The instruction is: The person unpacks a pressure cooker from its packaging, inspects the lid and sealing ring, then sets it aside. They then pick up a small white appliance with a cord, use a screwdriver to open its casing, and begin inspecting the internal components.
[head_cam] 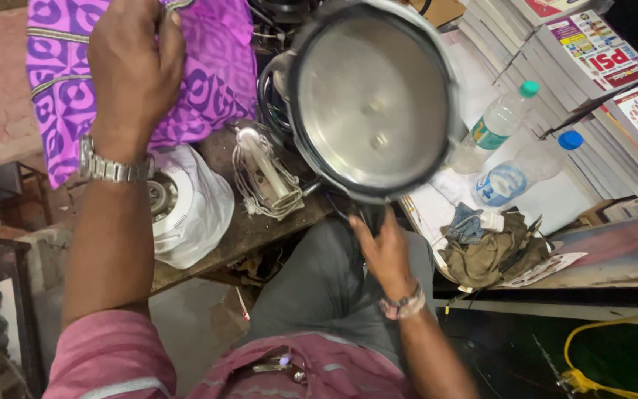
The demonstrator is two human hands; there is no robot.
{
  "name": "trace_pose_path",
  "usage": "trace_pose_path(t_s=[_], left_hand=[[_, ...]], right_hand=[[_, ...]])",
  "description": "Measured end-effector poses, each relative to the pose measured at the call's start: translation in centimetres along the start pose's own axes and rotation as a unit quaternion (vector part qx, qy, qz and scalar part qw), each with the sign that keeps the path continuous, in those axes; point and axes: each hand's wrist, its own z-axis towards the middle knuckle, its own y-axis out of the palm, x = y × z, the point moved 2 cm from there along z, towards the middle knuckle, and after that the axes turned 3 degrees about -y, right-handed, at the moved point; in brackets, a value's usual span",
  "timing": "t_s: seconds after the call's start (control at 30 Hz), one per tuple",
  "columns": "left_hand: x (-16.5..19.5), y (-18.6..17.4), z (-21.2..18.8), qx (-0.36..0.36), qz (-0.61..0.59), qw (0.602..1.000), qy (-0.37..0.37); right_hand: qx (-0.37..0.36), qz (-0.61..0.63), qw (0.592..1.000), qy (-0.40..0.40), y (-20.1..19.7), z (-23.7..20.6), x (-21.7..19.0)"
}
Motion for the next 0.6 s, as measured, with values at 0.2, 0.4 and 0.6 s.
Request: trace_pose_path(t_s=[0.2,0.4,0.6], left_hand=[[5.4,-1.7,3.3,-0.022,0.002,0.994,0.109],[11.6,-3.5,3.8,-0.141,0.117,0.936,0.299],[14.9,-6.3,1.0,-0.145,0.084,0.923,0.346]], right_hand=[[-0.094,-0.168,0.974,-0.123,1.9,5.5,-4.2],[-0.227,-0.012,0.970,-0.088,2.6,7.3,-7.4],[-0.283,0.320,0.893,0.140,2.6,6.5,-7.0]])
